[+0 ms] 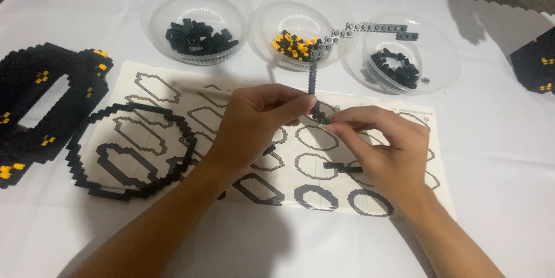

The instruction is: Assembling a toy by connecting small interlocking plastic pieces while following a template.

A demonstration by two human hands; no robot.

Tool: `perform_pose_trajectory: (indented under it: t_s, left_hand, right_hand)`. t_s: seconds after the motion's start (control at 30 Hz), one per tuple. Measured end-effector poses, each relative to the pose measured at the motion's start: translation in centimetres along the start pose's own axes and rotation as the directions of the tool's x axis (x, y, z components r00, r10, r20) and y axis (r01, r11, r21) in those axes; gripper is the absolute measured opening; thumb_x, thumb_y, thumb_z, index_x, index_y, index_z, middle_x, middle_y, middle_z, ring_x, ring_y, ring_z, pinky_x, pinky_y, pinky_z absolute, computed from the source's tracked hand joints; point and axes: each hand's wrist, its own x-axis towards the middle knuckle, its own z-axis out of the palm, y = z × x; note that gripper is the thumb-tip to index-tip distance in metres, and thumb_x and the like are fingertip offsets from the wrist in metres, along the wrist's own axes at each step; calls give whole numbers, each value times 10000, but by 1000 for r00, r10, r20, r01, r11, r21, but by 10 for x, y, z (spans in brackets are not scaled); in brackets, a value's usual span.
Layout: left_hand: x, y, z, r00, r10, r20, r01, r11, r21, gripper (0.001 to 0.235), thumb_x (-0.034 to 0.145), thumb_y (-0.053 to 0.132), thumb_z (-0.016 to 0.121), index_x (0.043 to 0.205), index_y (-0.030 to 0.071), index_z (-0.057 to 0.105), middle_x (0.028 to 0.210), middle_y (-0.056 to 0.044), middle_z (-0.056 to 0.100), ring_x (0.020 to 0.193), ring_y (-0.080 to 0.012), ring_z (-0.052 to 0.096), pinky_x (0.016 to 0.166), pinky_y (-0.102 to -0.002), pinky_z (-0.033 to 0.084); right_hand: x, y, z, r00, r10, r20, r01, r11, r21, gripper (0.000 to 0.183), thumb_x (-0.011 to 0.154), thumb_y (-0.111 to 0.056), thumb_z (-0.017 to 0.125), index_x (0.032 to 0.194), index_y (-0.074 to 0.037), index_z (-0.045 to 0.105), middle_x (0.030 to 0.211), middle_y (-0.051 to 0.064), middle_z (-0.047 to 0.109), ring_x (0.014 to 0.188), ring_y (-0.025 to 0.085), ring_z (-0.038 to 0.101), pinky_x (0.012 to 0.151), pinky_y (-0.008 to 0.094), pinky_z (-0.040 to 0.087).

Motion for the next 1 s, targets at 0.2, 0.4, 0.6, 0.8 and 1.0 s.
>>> perform_pose_trajectory:
  t_s: [0.2, 0.4, 0.6, 0.8, 1.0]
  left_hand:
    - [0, 1, -1, 1000, 13, 25, -13, 1000, 4, 207, 768, 205, 702, 886, 46, 765, 718, -38, 727, 653, -100, 620, 639, -201, 535]
    - [1, 1, -2, 997, 17, 69, -18, 1000, 10, 229, 782, 195, 682, 915, 20, 747, 724, -68, 723, 643, -120, 649, 653, -220, 594]
    - [2, 2, -3, 998, -19, 58, 19, 1000, 7, 217, 781, 193, 689, 899, 21, 749, 698, -62, 710, 642, -132, 647, 646, -216, 570]
    - [5, 4, -10, 999, -26, 36, 23, 997, 77, 277, 808, 216, 631, 1006, 44, 720, 849, -77, 748, 724, -155, 667, 642, -222, 558]
    - [11, 3, -24, 987, 140, -78, -139, 990, 23, 117, 880, 154, 625, 851, 63, 692, 653, -48, 641, 588, -122, 583, 591, -214, 525]
  right_hand:
    - [1, 0, -1, 1000, -26, -3, 26, 999, -19, 48, 826, -15, 717, 847, -15, 674, 824, 49, 693, 711, 126, 649, 683, 202, 544]
    - [1, 0, -1, 1000, -7, -4, 7, 999, -37, 36, 831, -25, 715, 840, -32, 681, 816, 32, 692, 714, 117, 648, 677, 195, 541]
    - [-2, 4, 0, 1000, 22, -9, -22, 1000, 0, 91, 820, -32, 713, 888, -24, 654, 850, 56, 707, 770, 130, 694, 740, 214, 582]
    - [12, 21, -30, 999, -31, 21, 34, 985, -172, 193, 809, -102, 751, 973, -25, 685, 915, 61, 708, 770, 115, 665, 752, 223, 545]
    - [45, 56, -86, 958, 283, -40, -279, 896, -344, 158, 894, -161, 734, 1002, -50, 704, 938, 79, 706, 793, 136, 659, 768, 254, 538]
